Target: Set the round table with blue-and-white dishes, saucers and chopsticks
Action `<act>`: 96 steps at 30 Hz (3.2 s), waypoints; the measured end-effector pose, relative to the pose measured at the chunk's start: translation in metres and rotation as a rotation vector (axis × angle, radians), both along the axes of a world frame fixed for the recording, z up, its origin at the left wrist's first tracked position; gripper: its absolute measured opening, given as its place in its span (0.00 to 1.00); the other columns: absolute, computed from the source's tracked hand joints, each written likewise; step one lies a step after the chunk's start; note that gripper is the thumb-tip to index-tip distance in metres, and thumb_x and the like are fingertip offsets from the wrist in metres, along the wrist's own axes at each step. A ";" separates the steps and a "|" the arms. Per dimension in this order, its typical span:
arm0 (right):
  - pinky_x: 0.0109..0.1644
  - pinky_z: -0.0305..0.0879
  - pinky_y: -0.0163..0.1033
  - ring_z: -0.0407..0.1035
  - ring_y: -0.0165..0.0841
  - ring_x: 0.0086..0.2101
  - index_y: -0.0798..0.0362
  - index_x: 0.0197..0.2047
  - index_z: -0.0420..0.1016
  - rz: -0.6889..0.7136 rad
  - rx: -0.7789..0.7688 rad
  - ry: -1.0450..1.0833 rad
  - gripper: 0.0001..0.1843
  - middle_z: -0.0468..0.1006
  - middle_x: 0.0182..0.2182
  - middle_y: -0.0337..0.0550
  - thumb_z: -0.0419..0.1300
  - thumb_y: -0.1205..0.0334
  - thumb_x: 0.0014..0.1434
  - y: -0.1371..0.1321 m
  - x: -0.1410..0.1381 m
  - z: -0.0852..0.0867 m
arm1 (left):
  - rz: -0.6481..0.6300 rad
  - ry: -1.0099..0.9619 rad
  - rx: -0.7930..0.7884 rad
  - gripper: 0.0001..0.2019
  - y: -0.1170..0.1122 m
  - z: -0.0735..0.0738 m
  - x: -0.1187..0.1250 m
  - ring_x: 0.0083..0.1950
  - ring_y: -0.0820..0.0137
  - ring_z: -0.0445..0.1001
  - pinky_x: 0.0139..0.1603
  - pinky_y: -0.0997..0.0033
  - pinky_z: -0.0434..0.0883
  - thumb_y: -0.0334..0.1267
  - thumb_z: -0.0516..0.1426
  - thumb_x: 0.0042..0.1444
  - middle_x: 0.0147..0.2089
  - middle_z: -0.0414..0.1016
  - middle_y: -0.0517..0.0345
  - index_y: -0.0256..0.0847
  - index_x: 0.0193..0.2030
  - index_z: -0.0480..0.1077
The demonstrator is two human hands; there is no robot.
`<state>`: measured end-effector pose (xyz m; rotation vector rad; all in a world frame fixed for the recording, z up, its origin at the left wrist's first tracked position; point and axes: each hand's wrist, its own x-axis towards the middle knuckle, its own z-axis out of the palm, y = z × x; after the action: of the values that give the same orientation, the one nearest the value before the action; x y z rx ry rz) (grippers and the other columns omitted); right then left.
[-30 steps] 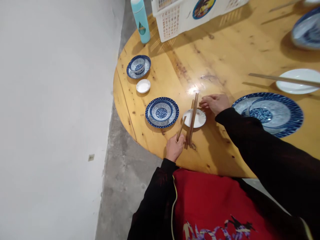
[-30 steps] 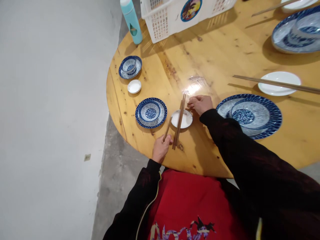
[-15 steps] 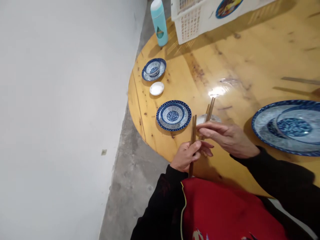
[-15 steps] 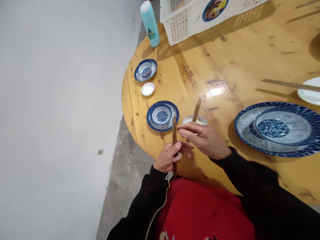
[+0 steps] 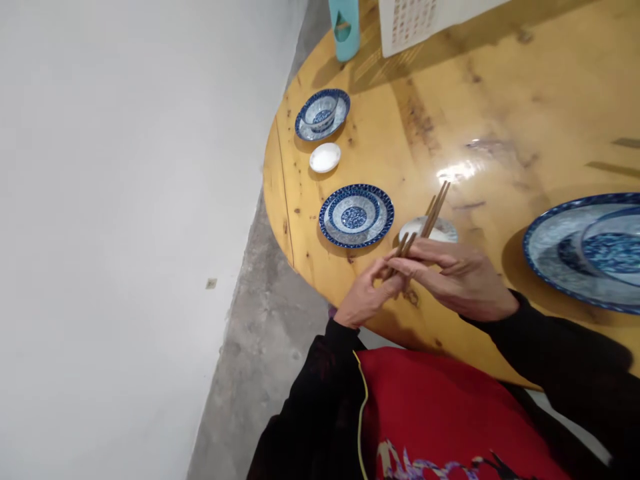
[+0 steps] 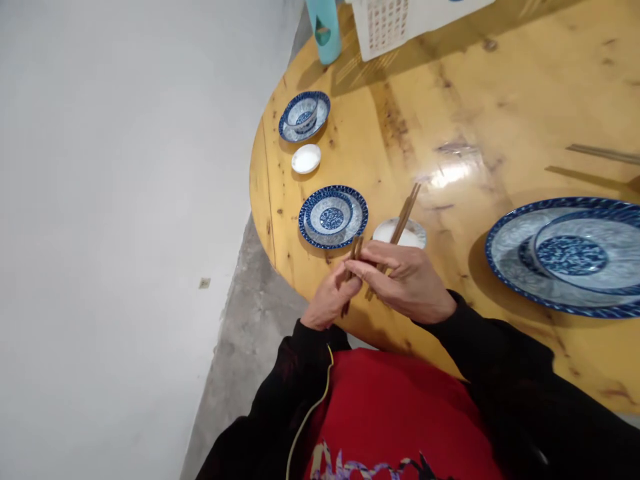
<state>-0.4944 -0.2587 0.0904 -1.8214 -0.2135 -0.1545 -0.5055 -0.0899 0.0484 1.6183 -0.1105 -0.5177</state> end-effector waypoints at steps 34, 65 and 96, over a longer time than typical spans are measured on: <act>0.37 0.76 0.45 0.78 0.42 0.32 0.49 0.34 0.86 -0.665 -0.187 -0.027 0.14 0.84 0.30 0.43 0.67 0.47 0.57 0.156 0.041 -0.005 | 0.057 -0.137 0.111 0.21 0.268 -0.035 0.049 0.56 0.59 0.77 0.61 0.56 0.71 0.52 0.52 0.68 0.53 0.80 0.45 0.41 0.54 0.76; 0.23 0.68 0.31 0.67 0.27 0.20 0.57 0.25 0.79 -1.141 0.696 0.459 0.13 0.75 0.19 0.43 0.76 0.60 0.39 0.160 0.271 -0.071 | -0.595 0.253 0.060 0.24 0.218 -0.030 0.332 0.25 0.76 0.64 0.30 0.75 0.64 0.60 0.56 0.63 0.27 0.71 0.61 0.37 0.38 0.73; 0.19 0.57 0.29 0.60 0.24 0.19 0.58 0.24 0.78 -1.221 0.567 0.528 0.08 0.71 0.16 0.38 0.71 0.65 0.48 0.128 0.364 -0.144 | -0.546 0.331 0.123 0.11 0.174 -0.093 0.415 0.20 0.79 0.60 0.20 0.78 0.57 0.45 0.54 0.61 0.25 0.71 0.63 0.39 0.35 0.69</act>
<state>-0.1302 -0.1311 -0.0540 -1.1414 1.2170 -0.5064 -0.0908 0.0840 -0.0449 1.5938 -0.2792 -1.2254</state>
